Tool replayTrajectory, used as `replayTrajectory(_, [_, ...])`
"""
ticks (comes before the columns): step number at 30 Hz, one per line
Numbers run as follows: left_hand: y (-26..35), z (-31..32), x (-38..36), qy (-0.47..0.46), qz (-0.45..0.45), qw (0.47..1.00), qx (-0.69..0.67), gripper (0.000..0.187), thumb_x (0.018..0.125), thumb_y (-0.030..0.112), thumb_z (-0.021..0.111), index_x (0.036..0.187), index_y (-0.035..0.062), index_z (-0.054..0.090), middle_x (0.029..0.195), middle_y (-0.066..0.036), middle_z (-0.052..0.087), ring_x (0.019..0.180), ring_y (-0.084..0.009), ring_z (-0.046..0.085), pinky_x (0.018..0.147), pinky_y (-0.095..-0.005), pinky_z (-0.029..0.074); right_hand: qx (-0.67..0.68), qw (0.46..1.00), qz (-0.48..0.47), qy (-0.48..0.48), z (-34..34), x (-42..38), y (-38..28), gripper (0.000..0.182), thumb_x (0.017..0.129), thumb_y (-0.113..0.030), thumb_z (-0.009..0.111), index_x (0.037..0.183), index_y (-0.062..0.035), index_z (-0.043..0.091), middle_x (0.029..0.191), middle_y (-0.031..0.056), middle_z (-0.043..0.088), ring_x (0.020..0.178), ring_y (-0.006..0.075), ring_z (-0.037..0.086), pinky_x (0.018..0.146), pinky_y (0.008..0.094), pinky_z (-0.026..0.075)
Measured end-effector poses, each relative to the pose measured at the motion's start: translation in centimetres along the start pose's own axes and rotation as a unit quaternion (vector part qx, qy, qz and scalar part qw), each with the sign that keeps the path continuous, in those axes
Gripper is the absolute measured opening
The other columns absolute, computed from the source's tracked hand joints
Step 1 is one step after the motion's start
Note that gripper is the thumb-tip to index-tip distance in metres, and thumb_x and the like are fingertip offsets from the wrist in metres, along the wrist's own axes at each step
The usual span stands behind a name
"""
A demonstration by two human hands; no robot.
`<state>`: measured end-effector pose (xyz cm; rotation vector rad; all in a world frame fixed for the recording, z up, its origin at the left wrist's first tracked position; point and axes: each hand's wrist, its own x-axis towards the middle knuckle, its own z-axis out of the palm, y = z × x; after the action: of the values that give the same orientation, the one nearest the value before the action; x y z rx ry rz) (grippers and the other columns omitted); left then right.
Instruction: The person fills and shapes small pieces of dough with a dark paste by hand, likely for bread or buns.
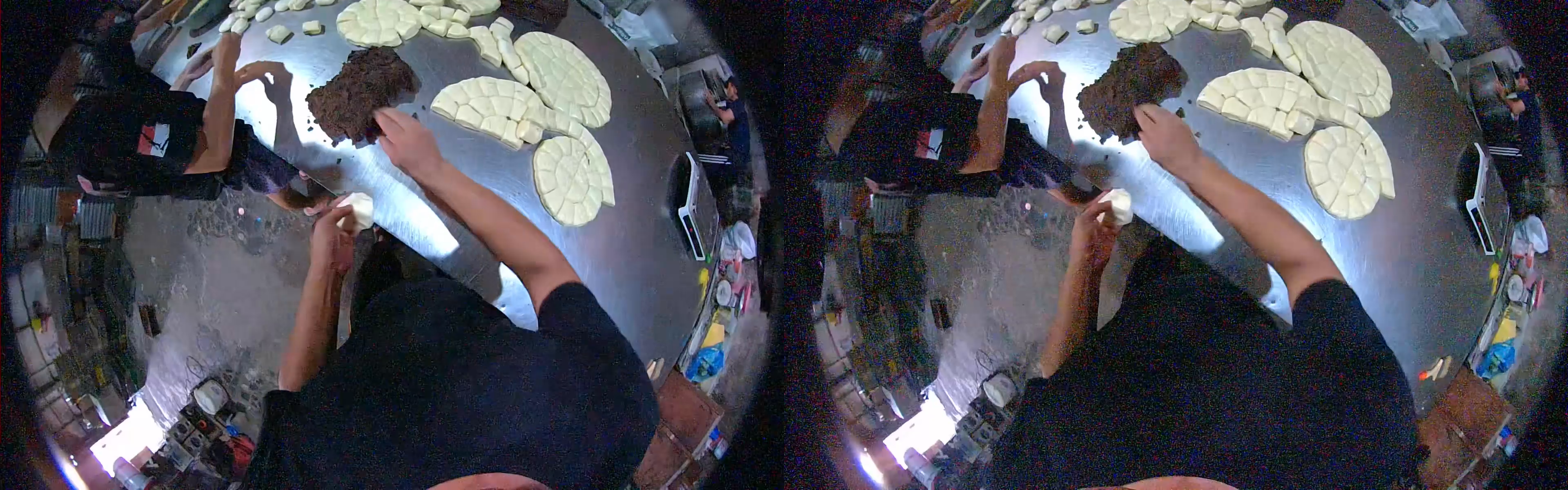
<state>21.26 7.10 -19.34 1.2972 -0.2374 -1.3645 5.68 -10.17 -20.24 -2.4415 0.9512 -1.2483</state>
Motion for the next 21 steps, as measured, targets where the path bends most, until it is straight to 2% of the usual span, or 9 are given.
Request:
replayTrajectory(2, [1.0,-0.7,-0.3,-0.009,-0.088,0.988,-0.123,0.029,0.085,0.007,0.056,0.112,-0.0022,0.058,0.107,-0.011,0.062,0.092,-0.0213,0.063,0.081,-0.0322,0.052,-0.023,0.999,-0.045,-0.012,4.7,0.6,3.3,0.029,0.075,-0.009,0.066,0.102,0.0012,0.062,0.105,0.0154,0.061,0.098,0.0333,0.058,0.084,0.0402,0.049])
replayTrajectory(7, [2.5,-1.9,-1.3,0.007,0.003,0.99,0.14,0.026,0.085,0.007,0.055,0.108,-0.0044,0.059,0.103,-0.009,0.064,0.092,-0.0214,0.063,0.083,-0.0321,0.05,-0.08,0.993,-0.039,-0.074,6.6,0.4,2.9,0.015,0.078,-0.011,0.059,0.087,0.0011,0.06,0.092,0.0138,0.056,0.082,0.0319,0.055,0.073,0.0418,0.045])
replayTrajectory(10, [2.7,-0.9,0.7,-0.105,0.094,0.989,0.034,0.027,0.084,0.007,0.057,0.11,-0.0018,0.059,0.105,-0.008,0.064,0.092,-0.0216,0.063,0.081,-0.033,0.049,-0.122,0.989,-0.051,-0.067,7.1,-0.7,3.8,0.012,0.078,-0.013,0.058,0.08,-0.0015,0.062,0.081,0.0122,0.055,0.079,0.0306,0.054,0.068,0.0434,0.045])
replayTrajectory(11, [3.3,0.4,0.8,-0.039,0.013,0.999,0.02,0.029,0.084,0.008,0.059,0.111,-0.0016,0.059,0.104,-0.008,0.064,0.092,-0.0218,0.063,0.08,-0.0332,0.049,-0.122,0.989,-0.06,-0.062,7.0,-1.4,4.6,0.012,0.078,-0.013,0.058,0.08,-0.0015,0.062,0.081,0.0122,0.055,0.079,0.0306,0.054,0.068,0.0434,0.045])
replayTrajectory(13, [4.1,2.3,1.1,0.036,-0.03,0.999,-0.003,0.031,0.083,0.008,0.061,0.113,-0.0013,0.058,0.102,-0.009,0.065,0.091,-0.022,0.063,0.08,-0.0334,0.049,-0.143,0.951,-0.017,-0.272,6.9,-1.1,5.7,0.014,0.079,-0.015,0.058,0.076,-0.0034,0.065,0.075,0.0128,0.057,0.077,0.0316,0.057,0.066,0.0442,0.047])
replayTrajectory(15, [3.8,2.3,2.9,-0.027,0.0,1.0,0.014,0.041,0.084,0.014,0.066,0.119,-0.0041,0.053,0.097,-0.012,0.065,0.083,-0.0226,0.062,0.074,-0.0342,0.051,0.001,0.963,0.16,-0.217,3.0,0.7,2.8,0.013,0.078,-0.011,0.059,0.08,-0.0047,0.069,0.077,0.0134,0.061,0.076,0.0299,0.061,0.067,0.0407,0.051])
replayTrajectory(19, [4.4,5.5,3.7,-0.067,0.085,0.988,0.108,0.037,0.087,0.018,0.062,0.117,-0.0033,0.055,0.1,-0.01,0.063,0.087,-0.0202,0.062,0.076,-0.0314,0.052,0.243,0.944,0.223,-0.012,-2.0,0.9,-1.6,0.022,0.076,-0.007,0.062,0.096,-0.0041,0.07,0.093,0.0142,0.067,0.084,0.0263,0.064,0.078,0.0371,0.051])
replayTrajectory(20, [4.8,7.2,3.4,-0.118,0.104,0.976,0.149,0.037,0.088,0.019,0.061,0.117,-0.0032,0.055,0.1,-0.009,0.063,0.087,-0.0196,0.062,0.077,-0.0308,0.052,0.168,0.977,0.076,0.108,-2.8,0.2,-2.0,0.022,0.077,-0.013,0.064,0.097,-0.0044,0.07,0.095,0.0138,0.068,0.089,0.0295,0.063,0.083,0.0399,0.05])
replayTrajectory(21, [4.9,8.8,2.5,-0.169,0.124,0.958,0.196,0.036,0.089,0.02,0.06,0.116,-0.003,0.055,0.101,-0.009,0.062,0.088,-0.019,0.062,0.078,-0.0301,0.052,0.137,0.981,0.102,0.092,-5.9,0.6,-4.2,0.025,0.077,-0.018,0.064,0.098,-0.0045,0.069,0.1,0.0138,0.067,0.094,0.0311,0.061,0.088,0.0427,0.047])
